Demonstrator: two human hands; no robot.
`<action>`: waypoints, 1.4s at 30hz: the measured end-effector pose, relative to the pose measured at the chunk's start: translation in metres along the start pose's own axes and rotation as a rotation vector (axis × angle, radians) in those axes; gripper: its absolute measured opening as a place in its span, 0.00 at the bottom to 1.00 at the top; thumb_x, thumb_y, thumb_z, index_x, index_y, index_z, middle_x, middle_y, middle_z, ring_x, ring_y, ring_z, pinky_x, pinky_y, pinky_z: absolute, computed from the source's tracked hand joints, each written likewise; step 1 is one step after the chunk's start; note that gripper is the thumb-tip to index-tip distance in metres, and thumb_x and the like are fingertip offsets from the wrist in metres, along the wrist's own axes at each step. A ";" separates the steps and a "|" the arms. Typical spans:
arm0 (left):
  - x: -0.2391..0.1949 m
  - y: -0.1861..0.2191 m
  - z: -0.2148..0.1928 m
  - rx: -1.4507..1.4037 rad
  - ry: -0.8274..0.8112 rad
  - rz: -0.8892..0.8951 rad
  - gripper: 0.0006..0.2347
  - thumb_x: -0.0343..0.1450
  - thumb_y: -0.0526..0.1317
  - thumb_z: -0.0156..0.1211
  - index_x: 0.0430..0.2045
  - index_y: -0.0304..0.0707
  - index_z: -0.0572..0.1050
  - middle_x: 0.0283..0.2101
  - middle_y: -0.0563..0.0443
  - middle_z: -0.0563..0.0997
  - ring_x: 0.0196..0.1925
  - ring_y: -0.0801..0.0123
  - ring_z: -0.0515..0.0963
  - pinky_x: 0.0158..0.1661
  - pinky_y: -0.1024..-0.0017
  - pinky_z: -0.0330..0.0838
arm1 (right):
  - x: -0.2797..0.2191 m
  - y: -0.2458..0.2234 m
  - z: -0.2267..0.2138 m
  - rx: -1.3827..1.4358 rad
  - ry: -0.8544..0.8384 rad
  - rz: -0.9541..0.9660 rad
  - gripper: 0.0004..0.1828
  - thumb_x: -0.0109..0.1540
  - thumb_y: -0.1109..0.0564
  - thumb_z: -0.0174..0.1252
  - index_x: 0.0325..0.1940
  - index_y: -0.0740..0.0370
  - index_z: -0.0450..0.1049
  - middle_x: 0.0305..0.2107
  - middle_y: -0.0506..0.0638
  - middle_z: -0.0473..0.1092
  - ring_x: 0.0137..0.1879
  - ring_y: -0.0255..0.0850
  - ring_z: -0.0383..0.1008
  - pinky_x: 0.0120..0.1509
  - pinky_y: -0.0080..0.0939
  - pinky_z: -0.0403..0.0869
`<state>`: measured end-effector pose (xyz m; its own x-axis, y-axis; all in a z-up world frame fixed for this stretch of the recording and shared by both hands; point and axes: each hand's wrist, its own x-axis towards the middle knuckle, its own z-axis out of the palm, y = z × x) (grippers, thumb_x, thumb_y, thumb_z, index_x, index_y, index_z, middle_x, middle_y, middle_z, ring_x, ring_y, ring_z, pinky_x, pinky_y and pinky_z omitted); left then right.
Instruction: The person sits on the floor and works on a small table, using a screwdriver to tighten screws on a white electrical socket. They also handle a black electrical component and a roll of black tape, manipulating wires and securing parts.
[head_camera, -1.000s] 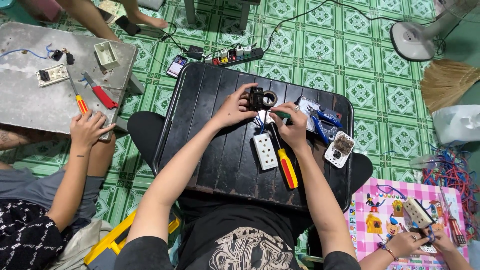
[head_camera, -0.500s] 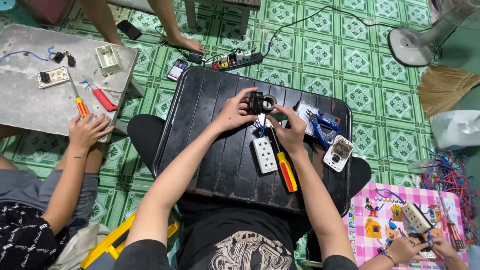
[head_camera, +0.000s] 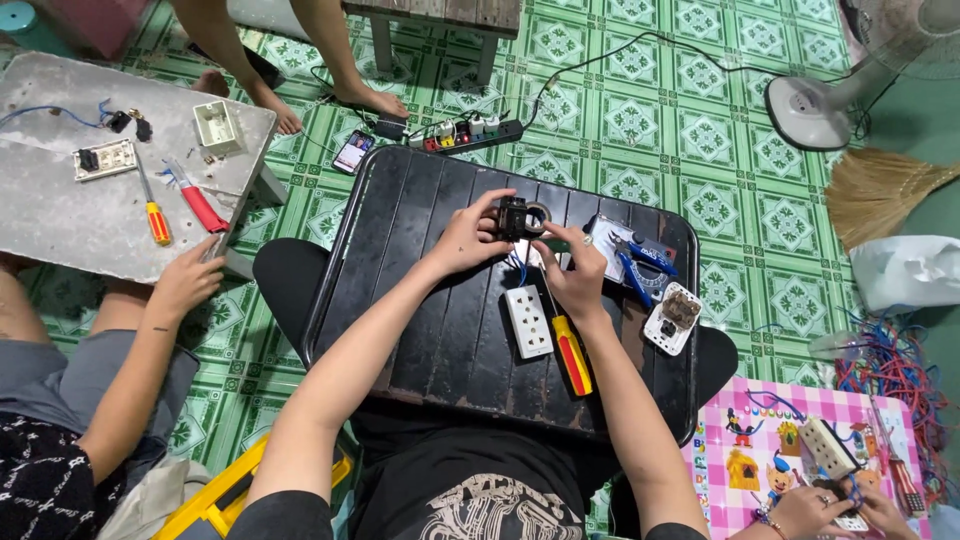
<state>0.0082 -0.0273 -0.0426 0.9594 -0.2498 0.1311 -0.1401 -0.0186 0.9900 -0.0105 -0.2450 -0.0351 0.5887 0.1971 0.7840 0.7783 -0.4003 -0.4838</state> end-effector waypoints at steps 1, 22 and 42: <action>-0.002 0.007 0.001 0.000 0.004 0.005 0.35 0.60 0.24 0.71 0.63 0.48 0.69 0.38 0.43 0.81 0.34 0.72 0.80 0.38 0.72 0.82 | -0.001 0.002 0.001 0.001 -0.001 -0.006 0.17 0.61 0.66 0.69 0.54 0.65 0.79 0.31 0.54 0.78 0.35 0.52 0.80 0.39 0.46 0.77; -0.008 0.020 0.008 0.063 0.046 0.035 0.33 0.60 0.24 0.71 0.62 0.47 0.70 0.44 0.33 0.80 0.38 0.58 0.84 0.40 0.66 0.83 | 0.004 -0.012 -0.002 0.017 -0.176 -0.030 0.23 0.61 0.74 0.62 0.60 0.68 0.75 0.34 0.57 0.76 0.38 0.55 0.79 0.43 0.48 0.78; -0.004 0.012 0.004 0.015 -0.005 0.030 0.33 0.61 0.22 0.70 0.63 0.45 0.68 0.44 0.35 0.80 0.40 0.60 0.85 0.40 0.67 0.83 | 0.005 -0.013 -0.007 -0.008 -0.068 -0.043 0.17 0.62 0.68 0.67 0.55 0.67 0.79 0.35 0.53 0.79 0.39 0.51 0.81 0.43 0.45 0.78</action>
<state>0.0018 -0.0300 -0.0309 0.9536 -0.2549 0.1605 -0.1725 -0.0254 0.9847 -0.0189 -0.2448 -0.0223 0.5688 0.2744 0.7753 0.8013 -0.3972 -0.4473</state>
